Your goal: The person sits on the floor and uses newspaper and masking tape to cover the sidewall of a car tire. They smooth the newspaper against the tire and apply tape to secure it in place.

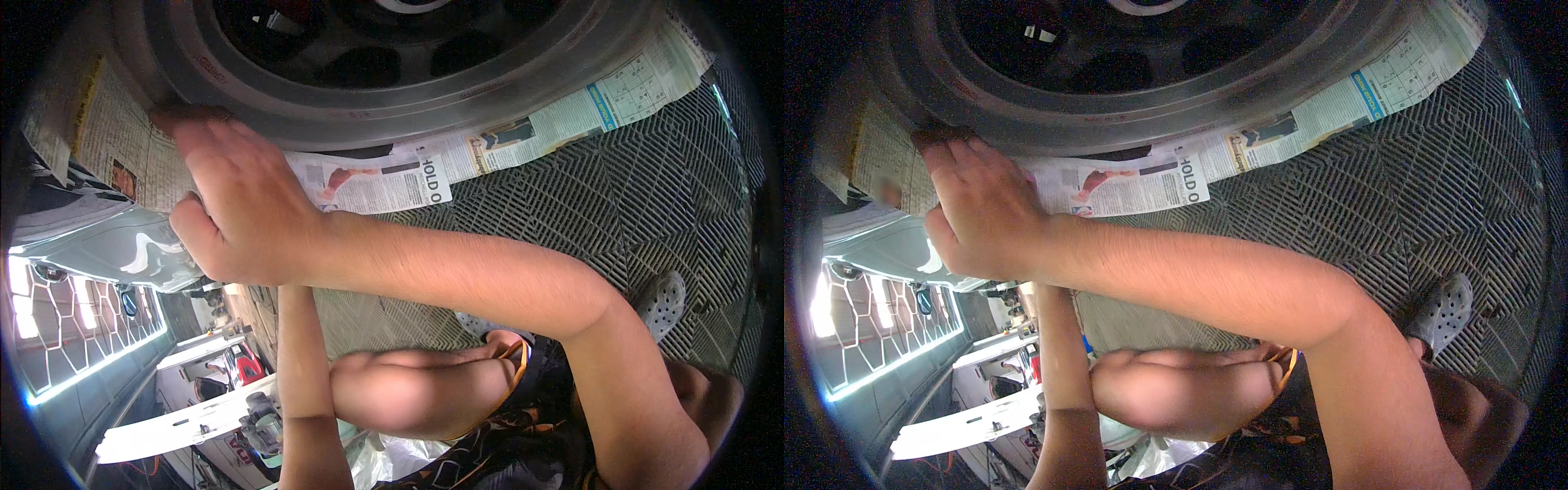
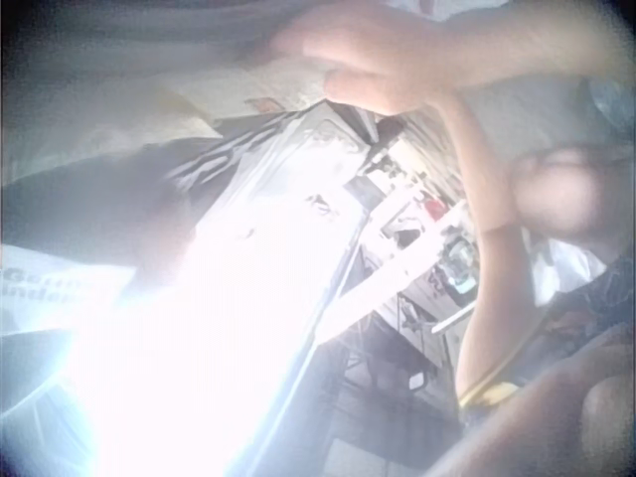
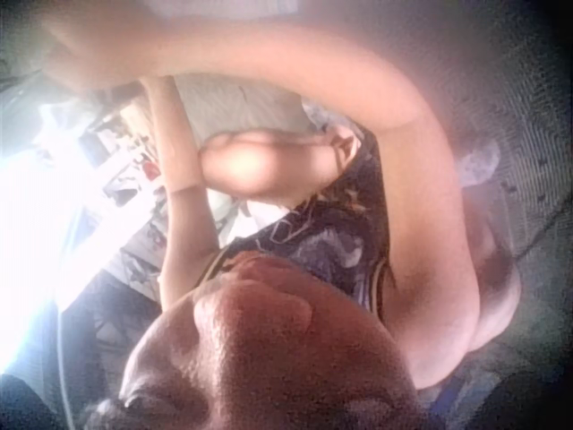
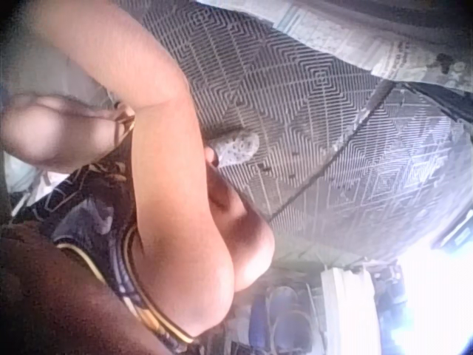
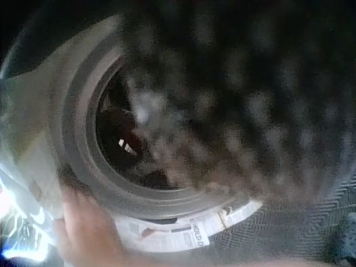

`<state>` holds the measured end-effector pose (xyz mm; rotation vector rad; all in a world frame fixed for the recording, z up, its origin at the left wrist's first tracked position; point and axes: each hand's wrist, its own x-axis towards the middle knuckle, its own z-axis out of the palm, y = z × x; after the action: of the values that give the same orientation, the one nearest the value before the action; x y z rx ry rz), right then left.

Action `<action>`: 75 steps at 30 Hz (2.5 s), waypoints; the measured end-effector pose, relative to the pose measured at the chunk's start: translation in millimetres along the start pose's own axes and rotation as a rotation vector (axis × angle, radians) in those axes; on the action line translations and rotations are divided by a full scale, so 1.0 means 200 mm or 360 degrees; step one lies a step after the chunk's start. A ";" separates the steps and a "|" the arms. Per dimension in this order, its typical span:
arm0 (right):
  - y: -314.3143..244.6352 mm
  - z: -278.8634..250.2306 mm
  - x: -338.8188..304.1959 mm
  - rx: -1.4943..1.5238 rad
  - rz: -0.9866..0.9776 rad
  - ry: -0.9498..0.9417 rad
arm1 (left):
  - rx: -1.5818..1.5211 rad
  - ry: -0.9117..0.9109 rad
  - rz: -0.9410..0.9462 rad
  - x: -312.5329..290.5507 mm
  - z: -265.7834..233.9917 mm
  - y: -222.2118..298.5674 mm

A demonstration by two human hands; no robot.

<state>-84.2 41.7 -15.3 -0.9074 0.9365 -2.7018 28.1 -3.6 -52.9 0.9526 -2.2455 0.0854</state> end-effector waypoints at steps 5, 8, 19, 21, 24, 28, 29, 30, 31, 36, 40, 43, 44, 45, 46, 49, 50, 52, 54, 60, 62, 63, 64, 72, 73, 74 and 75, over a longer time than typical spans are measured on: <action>-0.05 -0.01 0.05 0.0040 0.0063 -0.0093 | 0.0019 0.0010 0.0022 0.01 -0.02 0.01; -0.07 -0.02 0.08 0.0135 0.0087 -0.0117 | 0.0031 0.0012 0.0029 0.00 -0.02 0.01; -0.04 0.03 0.13 0.0207 -0.0243 0.0364 | 0.0068 0.0010 0.0064 -0.02 -0.03 0.03; -0.03 0.01 0.16 0.0260 -0.0244 0.0341 | 0.0081 0.0010 0.0062 -0.02 -0.04 0.03; -0.04 -0.01 0.18 0.0354 -0.0144 0.0255 | 0.0112 0.0017 0.0053 -0.03 -0.06 0.03; -0.02 -0.07 0.14 0.0343 0.0140 -0.0003 | 0.0144 0.0024 0.0043 -0.01 -0.06 0.06; 0.00 -0.11 0.13 0.0331 0.0245 -0.0135 | 0.0154 0.0014 0.0042 -0.01 -0.05 0.06; 0.02 -0.11 0.10 0.0333 0.0227 -0.0145 | 0.0183 0.0012 0.0035 0.00 -0.06 0.06; 0.04 -0.11 0.07 0.0335 0.0209 -0.0154 | 0.0218 0.0012 0.0037 0.00 -0.07 0.07; 0.16 -0.15 -0.09 0.0270 0.0300 -0.0316 | 0.0113 -0.0042 -0.0134 0.01 -0.09 0.08; 0.24 -0.21 -0.20 0.0107 0.0349 -0.0441 | -0.0053 0.0000 -0.0236 -0.01 -0.06 0.04; 0.31 -0.24 -0.24 0.0109 0.0381 -0.0523 | -0.0009 -0.0026 -0.0328 -0.01 -0.05 0.04; 0.33 -0.26 -0.25 0.0130 0.0404 -0.0550 | -0.0004 -0.0039 -0.0358 -0.01 -0.05 0.04; 0.34 -0.27 -0.27 0.0085 0.0429 -0.0554 | -0.0029 -0.0024 -0.0383 0.00 -0.04 0.04; 0.35 -0.28 -0.29 0.0041 0.0454 -0.0557 | -0.0054 -0.0009 -0.0408 0.01 -0.03 0.04; 0.38 -0.31 -0.34 -0.0127 0.0316 -0.0511 | -0.0029 0.0007 -0.0402 0.01 -0.02 0.03; 0.38 -0.32 -0.37 -0.0189 0.0235 -0.0486 | -0.0004 0.0008 -0.0387 0.01 -0.02 0.02; 0.40 -0.35 -0.40 -0.0273 0.0149 -0.0456 | -0.0091 0.0041 -0.0307 0.01 0.01 0.02; 0.41 -0.36 -0.42 -0.0305 0.0117 -0.0439 | -0.0080 0.0044 -0.0273 0.01 0.01 0.03; 0.43 -0.35 -0.48 -0.0340 0.0097 -0.0479 | -0.0100 0.0007 -0.0269 0.02 -0.01 0.04; 0.43 -0.35 -0.48 -0.0349 0.0085 -0.0464 | -0.0037 -0.0008 -0.0289 0.01 -0.01 0.04; 0.43 -0.35 -0.48 -0.0365 0.0093 -0.0498 | -0.0007 -0.0008 -0.0291 0.02 -0.02 0.04; 0.43 -0.34 -0.48 -0.0382 0.0102 -0.0531 | 0.0023 -0.0009 -0.0293 0.02 -0.02 0.04; 0.40 -0.33 -0.47 -0.0515 0.0098 -0.0601 | -0.0080 0.0034 -0.0341 0.03 -0.01 0.04; 0.40 -0.33 -0.47 -0.0518 0.0090 -0.0604 | -0.0095 0.0026 -0.0355 0.02 0.00 0.02; 0.40 -0.33 -0.47 -0.0520 0.0082 -0.0607 | -0.0109 0.0017 -0.0369 0.02 0.01 0.02; 0.40 -0.33 -0.47 -0.0542 0.0092 -0.0624 | -0.0160 0.0054 -0.0344 0.03 0.00 0.04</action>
<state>-51.4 42.3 -150.8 -1.3819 1.3184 -2.2273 20.7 -1.0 -47.9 1.1235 -2.0816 -0.1065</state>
